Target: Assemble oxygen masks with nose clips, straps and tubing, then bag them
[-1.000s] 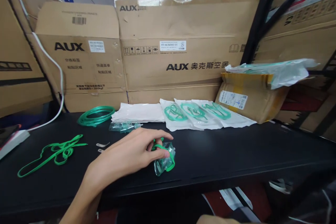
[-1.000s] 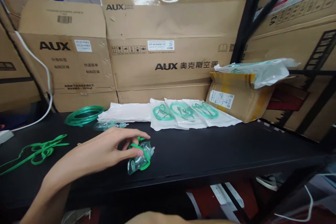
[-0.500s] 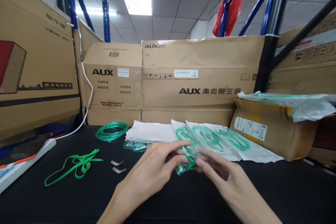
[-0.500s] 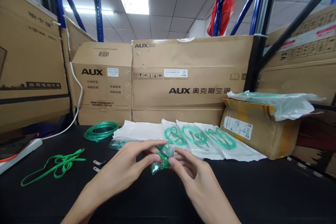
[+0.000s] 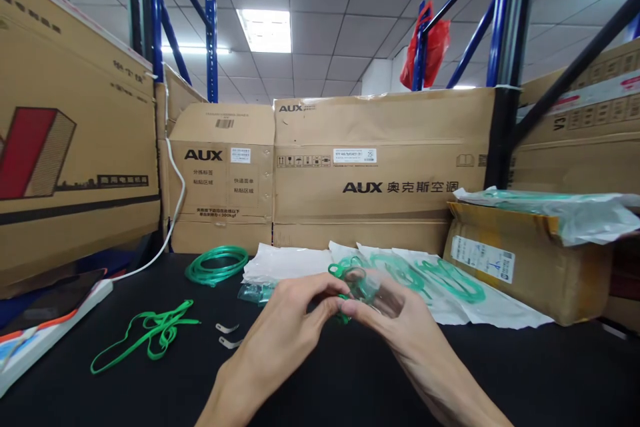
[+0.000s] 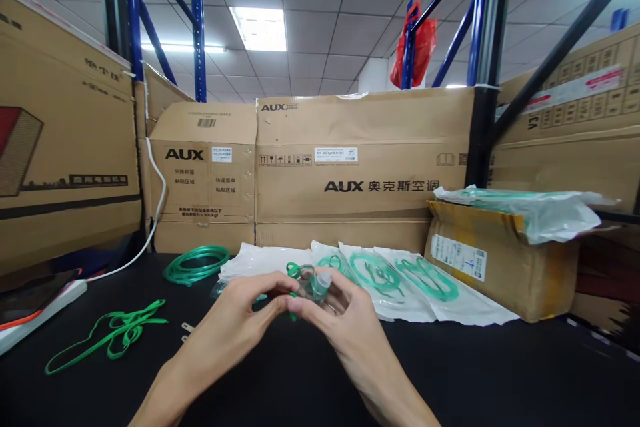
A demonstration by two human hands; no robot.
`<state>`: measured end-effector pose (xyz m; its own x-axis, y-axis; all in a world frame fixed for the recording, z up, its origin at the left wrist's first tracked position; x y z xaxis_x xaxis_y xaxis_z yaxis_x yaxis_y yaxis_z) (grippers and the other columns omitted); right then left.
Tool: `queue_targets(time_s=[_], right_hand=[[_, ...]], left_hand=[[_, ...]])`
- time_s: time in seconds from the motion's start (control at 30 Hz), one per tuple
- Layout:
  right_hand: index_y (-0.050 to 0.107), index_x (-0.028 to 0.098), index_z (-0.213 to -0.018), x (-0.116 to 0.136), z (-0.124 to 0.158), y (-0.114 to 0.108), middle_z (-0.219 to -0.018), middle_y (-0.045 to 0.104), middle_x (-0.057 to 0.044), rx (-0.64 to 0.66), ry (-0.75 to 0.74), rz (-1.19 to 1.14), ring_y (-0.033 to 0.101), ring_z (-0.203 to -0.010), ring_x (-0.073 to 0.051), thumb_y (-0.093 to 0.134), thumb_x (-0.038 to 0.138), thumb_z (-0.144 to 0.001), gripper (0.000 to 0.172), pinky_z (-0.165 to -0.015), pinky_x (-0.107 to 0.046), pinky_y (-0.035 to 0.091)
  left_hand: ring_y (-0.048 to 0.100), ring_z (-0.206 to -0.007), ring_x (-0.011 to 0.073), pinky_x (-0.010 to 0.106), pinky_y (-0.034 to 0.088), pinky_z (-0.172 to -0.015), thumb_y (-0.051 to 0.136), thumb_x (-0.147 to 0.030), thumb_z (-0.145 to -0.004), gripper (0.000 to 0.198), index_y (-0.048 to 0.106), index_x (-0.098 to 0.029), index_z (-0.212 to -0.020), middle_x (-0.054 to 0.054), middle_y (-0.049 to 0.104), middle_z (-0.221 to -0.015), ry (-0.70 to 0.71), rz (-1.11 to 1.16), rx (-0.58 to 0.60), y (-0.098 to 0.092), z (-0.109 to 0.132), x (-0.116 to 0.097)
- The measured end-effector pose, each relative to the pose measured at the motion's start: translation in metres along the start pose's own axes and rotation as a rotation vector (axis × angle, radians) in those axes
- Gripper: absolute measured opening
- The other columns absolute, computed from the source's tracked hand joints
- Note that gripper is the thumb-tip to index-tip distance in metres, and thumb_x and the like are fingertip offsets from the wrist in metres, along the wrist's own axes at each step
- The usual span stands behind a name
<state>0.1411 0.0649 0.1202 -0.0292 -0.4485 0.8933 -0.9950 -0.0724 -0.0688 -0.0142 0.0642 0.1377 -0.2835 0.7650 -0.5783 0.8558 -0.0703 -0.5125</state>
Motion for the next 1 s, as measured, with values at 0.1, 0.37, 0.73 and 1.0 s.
queue_targets(time_s=[0.1,0.37,0.73,1.0], right_hand=[[0.076,0.024,-0.102,0.005,-0.004,-0.029,-0.102,0.082,-0.005,-0.026,-0.004,0.102,0.075,-0.103,-0.030,0.091,0.046,-0.069,0.042,-0.093,-0.040,0.058],[0.082,0.026,-0.089,0.014,-0.004,-0.089,-0.088,0.082,-0.005,-0.033,0.079,0.431,0.075,-0.095,-0.036,0.087,0.056,-0.065,0.039,-0.085,-0.044,0.059],[0.080,0.026,-0.097,0.003,-0.006,-0.060,-0.097,0.081,-0.006,-0.009,0.084,0.564,0.073,-0.100,-0.038,0.082,0.054,-0.068,0.040,-0.082,-0.046,0.058],[0.075,0.019,-0.109,0.004,-0.004,-0.040,-0.106,0.078,-0.010,0.050,0.103,0.553,0.069,-0.104,-0.037,0.081,0.053,-0.068,0.053,-0.089,-0.045,0.054]], left_hand=[[0.064,-0.081,0.0173,0.027,0.044,-0.075,0.072,-0.029,-0.095,0.005,0.074,-0.023,-0.094,-0.003,0.071,-0.087,-0.062,-0.235,0.033,-0.013,0.001,0.013],[0.060,-0.086,0.0191,0.028,0.041,-0.078,0.071,-0.043,-0.095,0.013,0.077,-0.031,-0.096,-0.004,0.069,-0.091,-0.142,-0.401,0.166,-0.054,0.016,0.034],[0.073,-0.100,0.0246,0.027,0.049,-0.086,0.075,-0.048,-0.089,0.021,0.086,-0.032,-0.094,-0.003,0.083,-0.102,-0.340,-0.186,0.390,-0.035,0.029,0.036],[0.069,-0.087,0.0208,0.027,0.044,-0.075,0.064,-0.051,-0.096,0.029,0.084,-0.031,-0.097,-0.003,0.082,-0.095,-0.285,-0.300,0.170,-0.034,0.014,0.016]])
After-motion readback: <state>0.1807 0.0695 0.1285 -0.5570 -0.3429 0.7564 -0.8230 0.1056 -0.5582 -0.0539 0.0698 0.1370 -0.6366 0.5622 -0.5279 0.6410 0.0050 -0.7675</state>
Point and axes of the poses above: each hand's wrist, its own z-axis away from the middle knuckle, its own y-axis out of the palm, x = y × z, the point moved 6 cm from there along -z, towards the middle knuckle
